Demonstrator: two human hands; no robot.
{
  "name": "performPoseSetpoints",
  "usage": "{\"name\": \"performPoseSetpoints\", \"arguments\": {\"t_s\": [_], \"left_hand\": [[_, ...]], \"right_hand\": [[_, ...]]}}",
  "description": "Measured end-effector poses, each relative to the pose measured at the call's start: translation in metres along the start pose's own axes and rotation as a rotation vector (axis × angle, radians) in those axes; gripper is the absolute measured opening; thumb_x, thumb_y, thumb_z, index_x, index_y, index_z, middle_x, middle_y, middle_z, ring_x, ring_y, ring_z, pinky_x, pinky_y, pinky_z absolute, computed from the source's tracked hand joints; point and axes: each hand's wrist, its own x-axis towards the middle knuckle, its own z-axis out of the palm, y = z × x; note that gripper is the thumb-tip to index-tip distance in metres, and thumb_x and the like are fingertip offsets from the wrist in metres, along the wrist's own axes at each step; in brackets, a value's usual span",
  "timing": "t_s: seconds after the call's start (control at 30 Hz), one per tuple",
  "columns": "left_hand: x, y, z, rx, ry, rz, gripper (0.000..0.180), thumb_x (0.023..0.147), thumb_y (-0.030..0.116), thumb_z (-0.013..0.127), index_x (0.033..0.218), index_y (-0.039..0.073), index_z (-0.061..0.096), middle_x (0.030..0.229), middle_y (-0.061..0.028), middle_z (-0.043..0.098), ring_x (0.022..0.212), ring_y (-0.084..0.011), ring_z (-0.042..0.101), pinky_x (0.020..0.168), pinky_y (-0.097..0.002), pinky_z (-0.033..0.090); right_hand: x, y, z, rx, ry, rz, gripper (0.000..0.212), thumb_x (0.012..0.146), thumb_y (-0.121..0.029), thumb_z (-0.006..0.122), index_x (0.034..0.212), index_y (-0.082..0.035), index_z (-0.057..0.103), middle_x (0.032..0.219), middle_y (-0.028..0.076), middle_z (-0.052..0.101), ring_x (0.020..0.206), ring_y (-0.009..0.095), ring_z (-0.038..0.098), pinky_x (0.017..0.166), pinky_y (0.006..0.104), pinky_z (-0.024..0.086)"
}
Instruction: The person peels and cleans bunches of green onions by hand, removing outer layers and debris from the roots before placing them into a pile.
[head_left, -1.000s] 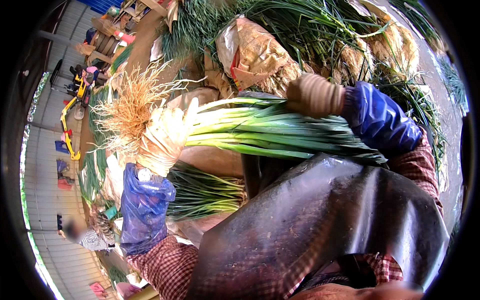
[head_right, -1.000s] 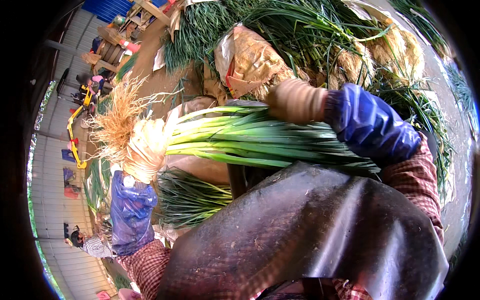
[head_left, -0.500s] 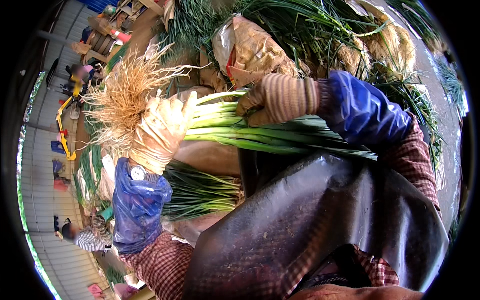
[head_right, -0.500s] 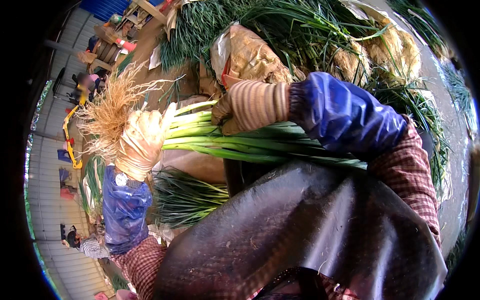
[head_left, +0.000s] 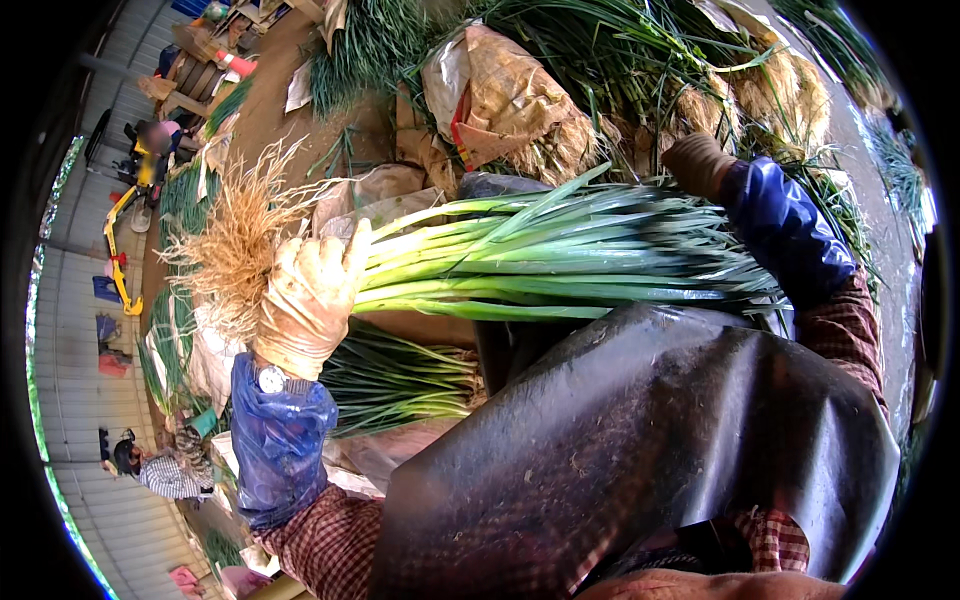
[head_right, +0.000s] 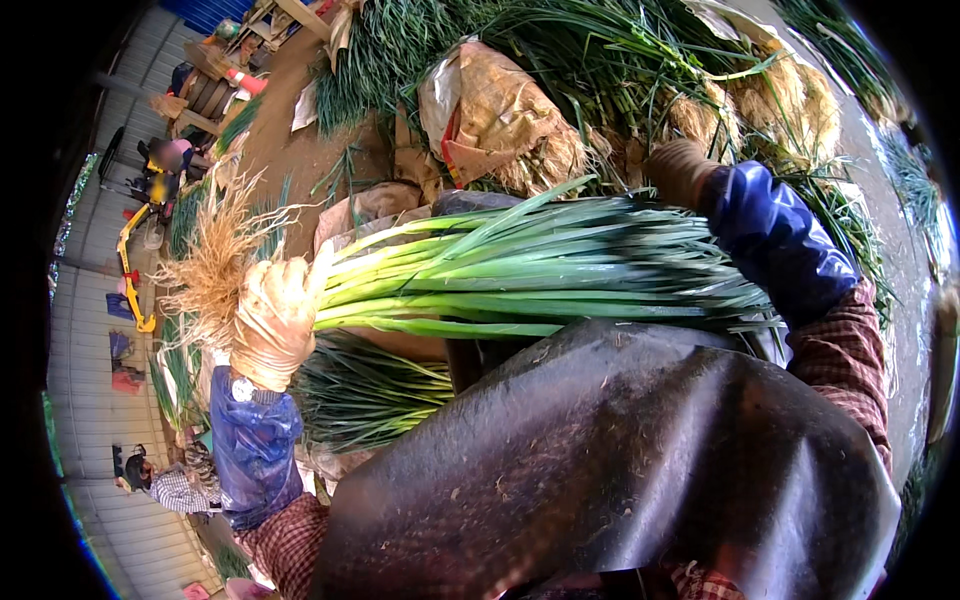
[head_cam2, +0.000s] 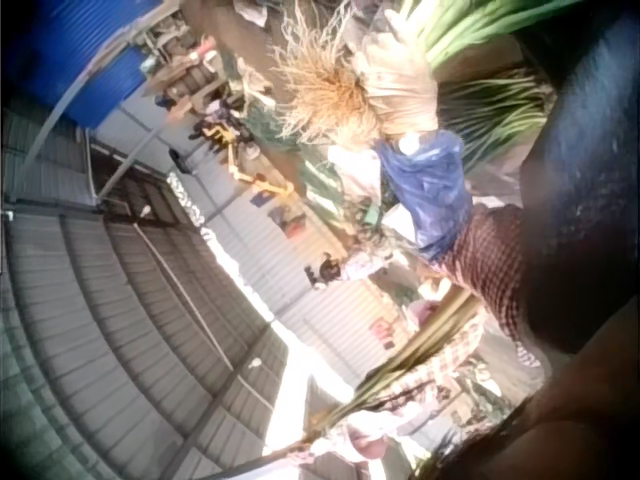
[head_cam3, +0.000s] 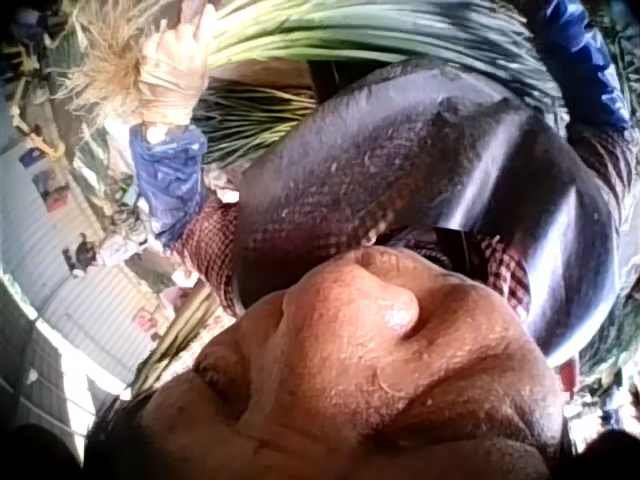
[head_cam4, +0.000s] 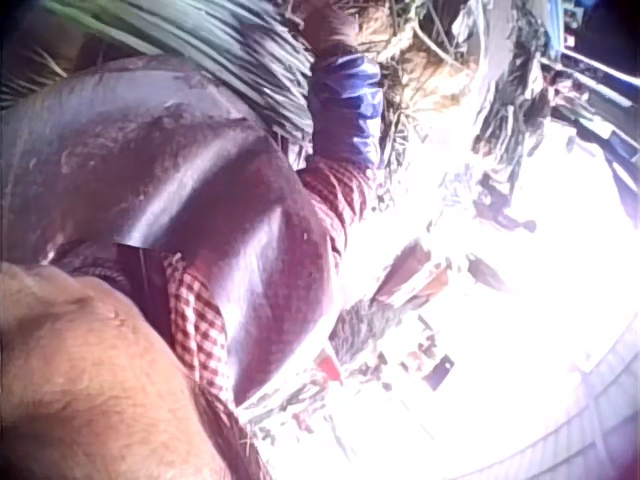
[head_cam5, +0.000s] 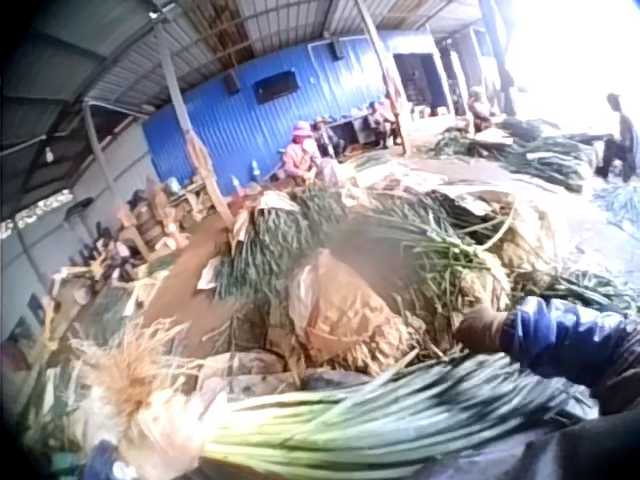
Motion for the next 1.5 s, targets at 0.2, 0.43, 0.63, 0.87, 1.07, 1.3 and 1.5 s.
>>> {"name": "performPoseSetpoints", "arguments": {"t_s": [0.2, 0.43, 0.63, 0.87, 1.07, 1.3, 1.5], "left_hand": [[0.001, -0.002, -0.01, 0.102, -0.025, -0.021, 0.06, 0.077, 0.012, 0.056, 0.135, 0.006, 0.042, 0.092, -0.0071, 0.052, 0.089, -0.0229, 0.053, 0.089, -0.0382, 0.041], [0.017, -0.005, -0.02, 0.007, 0.063, 0.024, 0.056, 0.076, 0.011, 0.055, 0.132, 0.006, 0.045, 0.088, -0.0076, 0.052, 0.083, -0.0221, 0.054, 0.081, -0.0369, 0.043], [-0.063, -0.029, 0.026, -0.149, -0.235, -0.261, 0.07, 0.063, 0.009, 0.064, 0.131, 0.01, 0.046, 0.101, -0.0112, 0.057, 0.095, -0.0283, 0.054, 0.089, -0.0411, 0.038], [-0.131, -0.001, 0.159, -0.953, -0.569, -0.195, 0.054, 0.07, 0.01, 0.066, 0.122, 0.009, 0.052, 0.108, -0.014, 0.062, 0.098, -0.0288, 0.06, 0.084, -0.0325, 0.049], [-0.096, -0.008, 0.095, -1.286, -0.803, -0.317, 0.046, 0.069, 0.006, 0.07, 0.113, 0.004, 0.056, 0.104, -0.0105, 0.064, 0.095, -0.0206, 0.061, 0.084, -0.0295, 0.048], [-0.09, -0.031, 0.064, -1.062, -0.927, -0.187, 0.04, 0.078, 0.013, 0.063, 0.117, 0.009, 0.057, 0.107, -0.0086, 0.064, 0.097, -0.0224, 0.061, 0.088, -0.0315, 0.047], [-0.077, -0.033, 0.06, -0.691, -0.796, -0.123, 0.038, 0.08, 0.013, 0.062, 0.118, 0.01, 0.057, 0.106, -0.0091, 0.064, 0.096, -0.0213, 0.061, 0.086, -0.0318, 0.047]], "right_hand": [[-0.003, -0.072, -0.131, 1.403, 0.368, -0.262, 0.051, 0.084, -0.021, 0.068, 0.131, -0.013, 0.05, 0.126, 0.017, 0.055, 0.116, 0.021, 0.055, 0.093, 0.0326, 0.047], [0.027, -0.127, -0.11, 1.14, 0.046, -0.261, 0.047, 0.087, -0.038, 0.056, 0.127, -0.013, 0.054, 0.105, 0.016, 0.065, 0.098, 0.029, 0.062, 0.09, 0.0369, 0.047], [0.042, 0.012, 0.112, 0.518, 0.082, -0.257, 0.019, 0.074, -0.015, 0.061, 0.09, -0.007, 0.068, 0.077, 0.018, 0.063, 0.073, 0.031, 0.064, 0.071, 0.0395, 0.05], [-0.092, 0.243, 0.281, 0.158, -0.175, 0.306, 0.02, 0.081, -0.021, 0.059, 0.096, -0.01, 0.064, 0.097, 0.009, 0.065, 0.089, 0.025, 0.062, 0.078, 0.032, 0.049], [-0.083, 0.212, 0.182, 0.698, 0.399, 0.465, 0.039, 0.087, -0.013, 0.058, 0.124, -0.002, 0.053, 0.11, 0.008, 0.063, 0.094, 0.018, 0.06, 0.086, 0.0265, 0.047], [-0.032, 0.049, -0.015, 1.075, 0.995, -0.195, 0.043, 0.084, -0.004, 0.062, 0.127, -0.01, 0.054, 0.121, 0.009, 0.061, 0.11, 0.018, 0.057, 0.095, 0.0329, 0.048], [-0.039, -0.092, -0.096, 0.626, 0.851, -0.496, 0.078, 0.075, -0.027, 0.069, 0.143, -0.021, 0.031, 0.13, 0.014, 0.052, 0.121, 0.029, 0.049, 0.111, 0.045, 0.025]]}}
